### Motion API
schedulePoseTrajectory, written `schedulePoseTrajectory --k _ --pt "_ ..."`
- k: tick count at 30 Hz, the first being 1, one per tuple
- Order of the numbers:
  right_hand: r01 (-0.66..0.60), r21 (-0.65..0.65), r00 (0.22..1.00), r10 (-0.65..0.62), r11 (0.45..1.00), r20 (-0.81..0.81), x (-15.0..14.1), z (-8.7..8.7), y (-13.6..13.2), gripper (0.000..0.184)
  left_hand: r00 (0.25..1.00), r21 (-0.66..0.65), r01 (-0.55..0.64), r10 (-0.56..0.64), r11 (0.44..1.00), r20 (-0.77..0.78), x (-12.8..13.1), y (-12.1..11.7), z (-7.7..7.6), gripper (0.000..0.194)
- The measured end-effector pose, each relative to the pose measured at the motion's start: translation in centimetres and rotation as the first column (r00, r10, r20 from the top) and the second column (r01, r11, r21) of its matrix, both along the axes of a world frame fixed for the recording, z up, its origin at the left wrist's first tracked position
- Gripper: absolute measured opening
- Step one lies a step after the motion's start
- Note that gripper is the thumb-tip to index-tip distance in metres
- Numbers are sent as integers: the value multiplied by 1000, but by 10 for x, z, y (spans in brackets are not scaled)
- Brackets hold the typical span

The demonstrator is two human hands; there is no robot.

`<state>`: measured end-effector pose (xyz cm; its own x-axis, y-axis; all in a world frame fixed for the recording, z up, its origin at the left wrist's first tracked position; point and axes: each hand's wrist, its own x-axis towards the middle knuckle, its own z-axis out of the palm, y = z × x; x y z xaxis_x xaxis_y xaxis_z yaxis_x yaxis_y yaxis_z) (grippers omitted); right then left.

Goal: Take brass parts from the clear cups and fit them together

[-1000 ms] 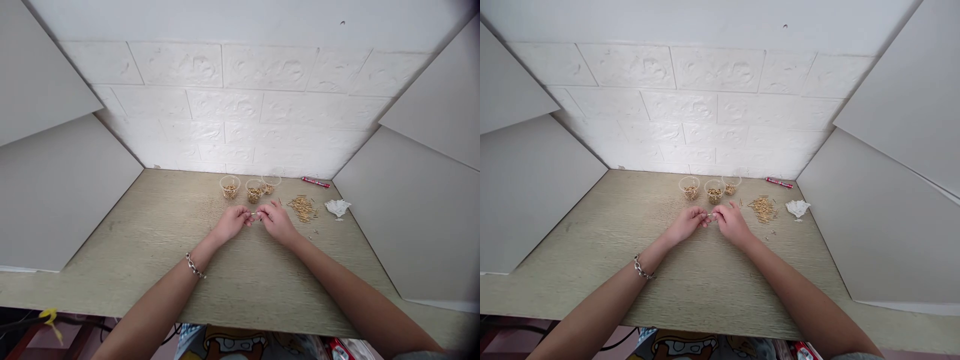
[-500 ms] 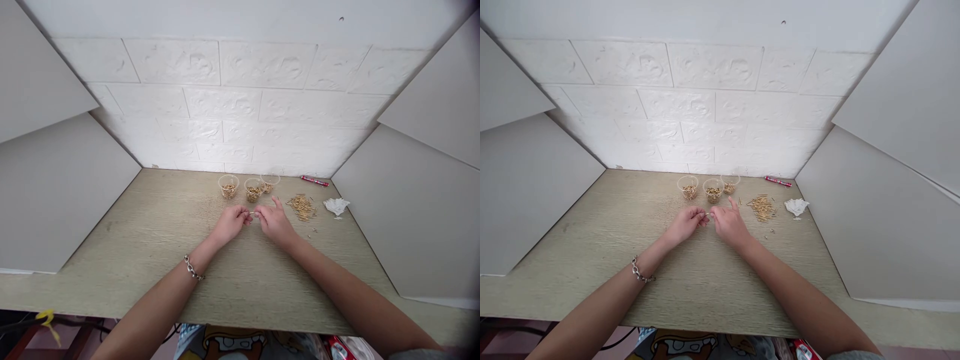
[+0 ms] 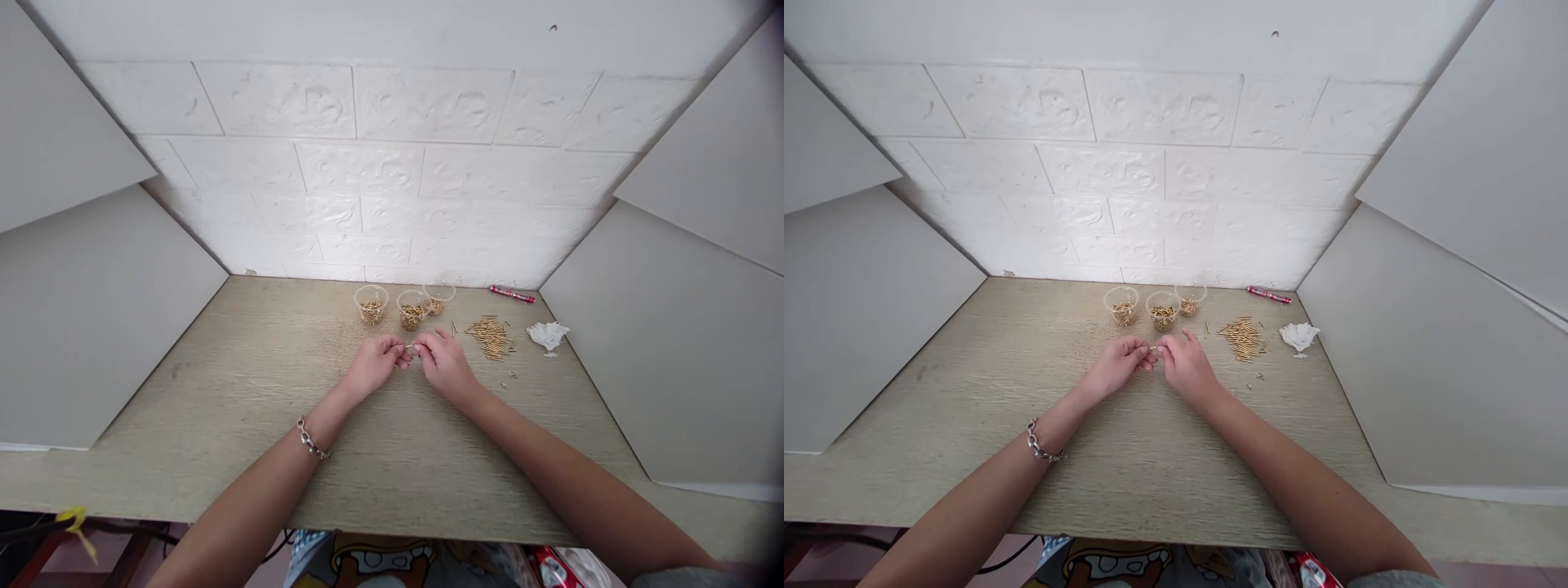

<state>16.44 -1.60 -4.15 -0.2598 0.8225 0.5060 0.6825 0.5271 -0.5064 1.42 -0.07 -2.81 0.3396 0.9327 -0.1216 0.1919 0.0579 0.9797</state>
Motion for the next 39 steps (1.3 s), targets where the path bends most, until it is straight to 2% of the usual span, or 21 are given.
schedulePoseTrajectory --k 4,8,15,24,32,39 --pt "-26 -21 999 26 999 -42 0 3 -1 14 999 51 36 -34 998 -38 -1 -1 2 16" --pt "25 -43 999 -26 999 -37 -1 4 -1 15 991 111 25 -10 993 -133 -2 -3 4 18" --pt "-53 -85 999 53 995 -3 3 2 0 14 948 258 95 -8 961 -318 -5 -6 6 21" --pt "-9 -113 998 2 994 -62 -2 1 -4 15 955 297 86 7 951 -297 -4 -7 2 23" --pt "1 -72 998 -6 997 -67 -3 -1 -1 17 960 288 67 17 955 -278 -4 -4 2 23" --pt "-20 -99 996 11 995 -88 -3 -12 2 20 945 363 91 34 927 -325 -8 0 -1 25"
